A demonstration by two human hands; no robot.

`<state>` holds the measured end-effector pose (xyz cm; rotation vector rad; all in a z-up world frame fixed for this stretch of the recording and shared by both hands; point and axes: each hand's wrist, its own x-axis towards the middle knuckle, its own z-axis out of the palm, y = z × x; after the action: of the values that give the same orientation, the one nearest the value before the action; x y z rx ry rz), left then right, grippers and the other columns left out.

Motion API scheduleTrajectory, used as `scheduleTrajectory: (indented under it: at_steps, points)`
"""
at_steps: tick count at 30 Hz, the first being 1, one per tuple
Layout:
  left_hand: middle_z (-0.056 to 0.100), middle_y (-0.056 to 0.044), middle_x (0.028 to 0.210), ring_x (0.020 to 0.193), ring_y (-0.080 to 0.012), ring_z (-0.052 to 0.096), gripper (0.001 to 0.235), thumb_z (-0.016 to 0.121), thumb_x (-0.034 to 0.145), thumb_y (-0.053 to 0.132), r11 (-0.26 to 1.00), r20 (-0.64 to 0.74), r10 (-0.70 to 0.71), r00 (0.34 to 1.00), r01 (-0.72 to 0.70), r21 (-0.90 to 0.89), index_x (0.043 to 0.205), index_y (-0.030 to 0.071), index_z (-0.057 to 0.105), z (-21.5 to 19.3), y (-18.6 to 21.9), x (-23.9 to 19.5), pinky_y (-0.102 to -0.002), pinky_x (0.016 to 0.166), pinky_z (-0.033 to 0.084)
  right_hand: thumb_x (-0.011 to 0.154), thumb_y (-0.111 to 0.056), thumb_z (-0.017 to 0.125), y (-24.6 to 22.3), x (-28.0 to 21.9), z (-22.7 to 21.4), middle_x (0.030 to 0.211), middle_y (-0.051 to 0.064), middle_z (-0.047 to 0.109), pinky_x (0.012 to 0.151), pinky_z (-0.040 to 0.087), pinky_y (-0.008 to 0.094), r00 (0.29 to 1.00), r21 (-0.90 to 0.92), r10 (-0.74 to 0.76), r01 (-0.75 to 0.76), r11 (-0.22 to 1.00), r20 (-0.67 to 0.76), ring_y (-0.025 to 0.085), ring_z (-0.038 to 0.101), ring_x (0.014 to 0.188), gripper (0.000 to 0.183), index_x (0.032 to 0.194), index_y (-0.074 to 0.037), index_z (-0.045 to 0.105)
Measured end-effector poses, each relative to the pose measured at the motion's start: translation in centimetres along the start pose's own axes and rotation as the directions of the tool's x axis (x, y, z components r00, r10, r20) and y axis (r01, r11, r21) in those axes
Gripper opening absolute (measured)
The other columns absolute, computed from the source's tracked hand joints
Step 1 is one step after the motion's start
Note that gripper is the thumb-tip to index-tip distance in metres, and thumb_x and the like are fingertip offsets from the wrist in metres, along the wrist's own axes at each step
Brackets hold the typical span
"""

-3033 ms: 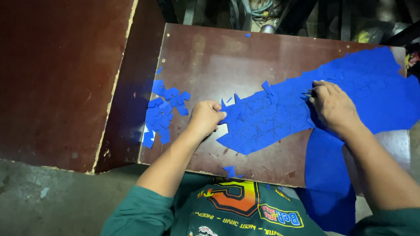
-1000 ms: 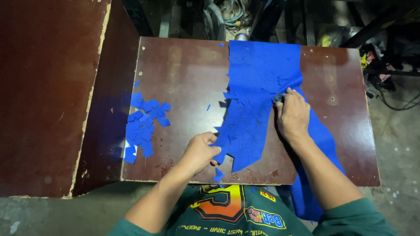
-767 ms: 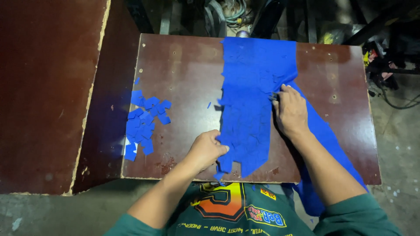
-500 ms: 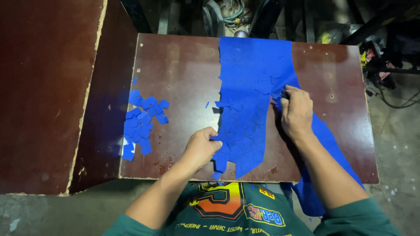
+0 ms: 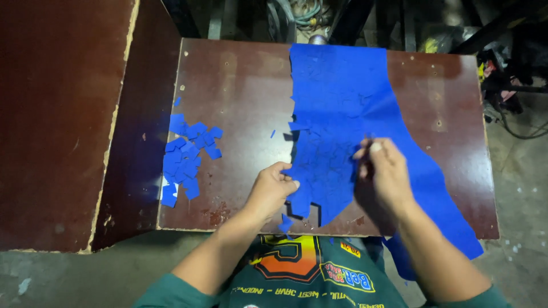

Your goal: Cutting out small patterns from a blue fabric sheet using a hand-held blade.

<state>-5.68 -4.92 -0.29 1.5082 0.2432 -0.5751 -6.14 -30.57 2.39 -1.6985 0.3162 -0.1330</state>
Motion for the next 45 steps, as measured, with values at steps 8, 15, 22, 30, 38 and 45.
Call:
scheduleTrajectory:
  at_steps: [8,15,22,30,38,45]
  points:
    - [0.051,-0.003,0.086,0.08,-0.0088,0.056,0.06,0.071,0.076,-0.002,1.0,0.034,0.02,0.999,-0.02,-0.019,0.133,-0.012,0.056,1.1,0.0,-0.1,-0.022,0.074,0.053,0.104,-0.017,0.048,1.2,-2.6,2.2,0.081,0.014,0.072,0.044,0.05,0.031,0.995,-0.103,0.103,-0.103,0.989,0.0,0.019,0.059,0.051,0.024,0.108,-0.005,0.069]
    - [0.066,-0.018,0.083,0.056,-0.0117,0.063,0.062,0.073,0.074,0.005,0.992,0.032,-0.073,0.997,0.069,0.108,0.132,-0.012,0.058,1.3,2.4,-0.9,-0.028,0.048,0.06,0.106,-0.011,0.044,1.9,-1.6,2.4,0.076,0.013,0.066,0.043,0.045,0.027,0.999,-0.01,-0.042,0.042,0.999,-0.014,0.017,0.055,0.049,0.025,0.11,-0.001,0.066]
    - [0.065,-0.022,0.091,0.048,-0.0166,0.069,0.069,0.068,0.072,0.003,0.982,0.051,-0.092,0.995,0.082,0.168,0.138,-0.013,0.051,2.2,1.2,0.0,-0.028,0.044,0.06,0.107,-0.015,0.049,3.2,-0.5,1.5,0.079,0.015,0.069,0.047,0.047,0.031,0.981,-0.12,-0.196,0.196,0.973,0.006,0.019,0.057,0.052,0.025,0.115,-0.001,0.068]
    - [0.067,-0.01,0.07,0.047,-0.0136,0.066,0.048,0.061,0.08,0.002,0.998,0.114,0.046,0.992,-0.052,0.046,0.122,-0.021,0.057,1.6,0.8,0.2,-0.023,0.051,0.055,0.105,-0.011,0.047,0.8,-3.6,1.8,0.073,0.015,0.064,0.043,0.043,0.029,0.992,-0.027,-0.097,0.099,0.995,0.083,0.017,0.052,0.048,0.028,0.123,0.002,0.063]
    - [0.069,-0.009,0.069,0.051,-0.0125,0.064,0.021,0.07,0.077,0.001,0.99,0.08,0.051,0.995,-0.04,-0.138,0.097,-0.005,0.071,2.2,0.2,1.0,-0.02,0.044,0.052,0.102,-0.011,0.044,1.8,-8.5,3.6,0.068,0.018,0.06,0.032,0.042,0.032,0.923,0.162,0.282,-0.33,0.93,0.261,0.021,0.053,0.036,0.031,0.121,0.004,0.064]
    - [0.07,-0.011,0.071,0.053,-0.0153,0.068,0.021,0.067,0.084,0.007,0.996,0.044,0.011,0.999,-0.008,-0.089,0.101,-0.005,0.068,3.5,1.9,0.5,-0.02,0.038,0.053,0.105,-0.011,0.044,2.6,-8.9,4.4,0.07,0.018,0.058,0.03,0.039,0.029,0.914,0.227,0.324,-0.379,0.897,0.245,0.018,0.049,0.035,0.028,0.114,0.004,0.065]
